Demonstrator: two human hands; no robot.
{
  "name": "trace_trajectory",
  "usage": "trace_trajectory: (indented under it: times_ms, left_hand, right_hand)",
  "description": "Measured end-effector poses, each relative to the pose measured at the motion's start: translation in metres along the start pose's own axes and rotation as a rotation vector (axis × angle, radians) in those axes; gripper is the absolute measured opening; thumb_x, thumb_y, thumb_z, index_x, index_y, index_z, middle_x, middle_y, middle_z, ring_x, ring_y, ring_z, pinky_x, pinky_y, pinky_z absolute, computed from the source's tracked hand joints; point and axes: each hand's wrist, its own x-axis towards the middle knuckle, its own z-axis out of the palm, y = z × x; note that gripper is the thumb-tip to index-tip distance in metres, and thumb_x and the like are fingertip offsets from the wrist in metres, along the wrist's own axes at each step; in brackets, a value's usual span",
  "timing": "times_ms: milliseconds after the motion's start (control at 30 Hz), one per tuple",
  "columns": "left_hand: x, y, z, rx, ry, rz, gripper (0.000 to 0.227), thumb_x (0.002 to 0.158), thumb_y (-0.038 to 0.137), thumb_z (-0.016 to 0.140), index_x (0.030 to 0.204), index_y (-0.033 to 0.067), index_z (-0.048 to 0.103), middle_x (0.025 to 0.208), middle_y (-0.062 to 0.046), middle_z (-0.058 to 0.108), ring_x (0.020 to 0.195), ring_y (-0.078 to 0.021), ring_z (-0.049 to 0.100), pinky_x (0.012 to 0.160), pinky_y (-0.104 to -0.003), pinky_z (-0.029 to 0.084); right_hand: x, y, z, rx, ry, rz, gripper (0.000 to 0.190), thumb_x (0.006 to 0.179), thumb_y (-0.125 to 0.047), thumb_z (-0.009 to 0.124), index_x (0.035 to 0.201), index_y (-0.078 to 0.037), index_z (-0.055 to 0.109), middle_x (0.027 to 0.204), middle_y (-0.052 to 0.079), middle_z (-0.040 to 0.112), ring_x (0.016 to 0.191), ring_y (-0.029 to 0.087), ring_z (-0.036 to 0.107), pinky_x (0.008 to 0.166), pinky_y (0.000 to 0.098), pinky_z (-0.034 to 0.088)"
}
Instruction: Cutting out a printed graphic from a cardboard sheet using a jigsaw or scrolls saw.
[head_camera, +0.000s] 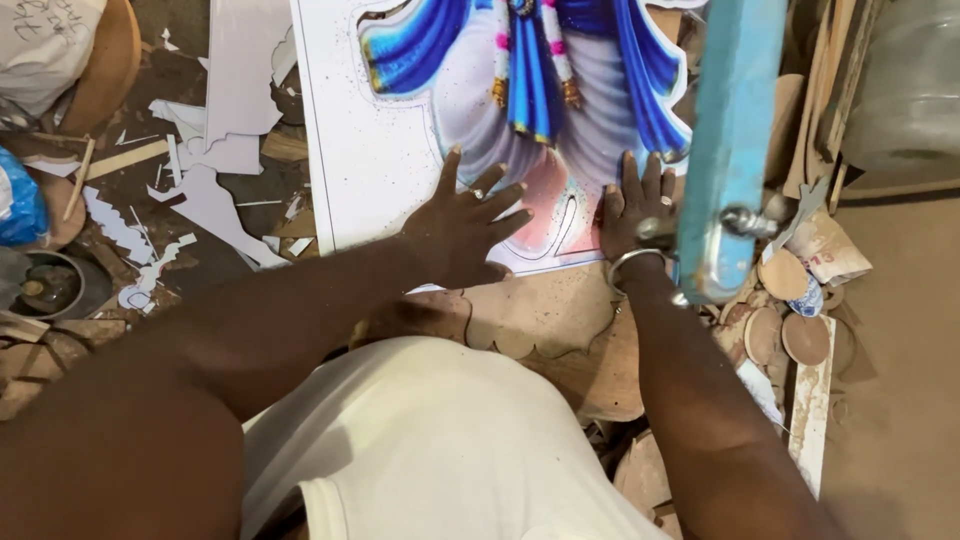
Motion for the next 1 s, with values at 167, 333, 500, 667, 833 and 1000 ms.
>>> trace_trajectory:
  times_ms: [167, 333, 500, 667, 833, 1000]
  left_hand:
    - [0.002, -0.005, -0.007, -0.001, -0.053, 0.023, 0.087, 0.089, 0.071, 0.054, 0.157, 0.0215, 0.033, 0.167, -0.008, 0.022, 0.154, -0.0352, 0.01, 0.116, -0.073, -0.003]
    - [0.008, -0.013, -0.01, 0.044, -0.079, 0.053, 0.087, 0.087, 0.072, 0.056, 0.158, 0.0258, 0.033, 0.168, -0.006, 0.02, 0.155, -0.0319, 0.012, 0.117, -0.072, -0.003]
    - [0.019, -0.024, -0.011, 0.071, -0.082, 0.122, 0.088, 0.086, 0.074, 0.056, 0.157, 0.0267, 0.033, 0.168, -0.005, 0.017, 0.155, -0.0306, 0.011, 0.117, -0.071, -0.005]
    - [0.032, -0.034, -0.009, 0.079, -0.101, 0.175, 0.084, 0.087, 0.072, 0.056, 0.156, 0.0293, 0.035, 0.169, -0.001, 0.015, 0.156, -0.0279, 0.009, 0.117, -0.07, -0.007]
    - [0.043, -0.042, -0.008, 0.109, -0.086, 0.254, 0.088, 0.084, 0.076, 0.055, 0.156, 0.0302, 0.035, 0.169, -0.001, 0.015, 0.156, -0.0259, 0.008, 0.118, -0.069, -0.008]
    - [0.053, -0.048, -0.008, 0.121, -0.094, 0.289, 0.088, 0.084, 0.079, 0.051, 0.157, 0.0323, 0.034, 0.169, 0.002, 0.014, 0.156, -0.0246, 0.007, 0.118, -0.069, -0.009]
  right_hand:
    - [-0.002, 0.005, 0.006, -0.034, -0.022, 0.012, 0.061, 0.107, -0.042, 0.033, 0.165, -0.023, 0.027, 0.171, 0.014, 0.017, 0.155, 0.044, 0.017, 0.126, 0.0531, 0.015]
    - [-0.01, -0.005, -0.005, -0.064, -0.012, 0.004, 0.061, 0.108, -0.037, 0.036, 0.164, -0.016, 0.026, 0.168, 0.021, 0.018, 0.153, 0.043, 0.016, 0.125, 0.0507, 0.009]
    - [-0.021, 0.002, 0.018, 0.157, 0.067, 0.07, 0.058, 0.108, -0.03, 0.048, 0.162, -0.017, 0.031, 0.169, 0.023, 0.018, 0.155, 0.04, 0.018, 0.126, 0.0452, 0.012]
    - [-0.011, 0.038, 0.097, 0.576, 0.502, -0.154, 0.048, 0.11, -0.019, 0.061, 0.156, -0.016, 0.048, 0.167, 0.018, 0.038, 0.143, 0.026, 0.056, 0.118, 0.032, 0.046]
    - [-0.006, 0.053, 0.114, 1.429, 0.059, 0.25, 0.061, 0.104, -0.012, 0.057, 0.162, -0.014, 0.039, 0.129, 0.028, 0.055, 0.086, 0.027, 0.048, 0.087, 0.0353, 0.05]
    - [-0.011, 0.046, 0.103, 1.518, 0.058, 0.207, 0.065, 0.103, -0.009, 0.055, 0.162, -0.017, 0.031, 0.145, 0.019, 0.046, 0.093, 0.021, 0.048, 0.088, 0.0305, 0.05]
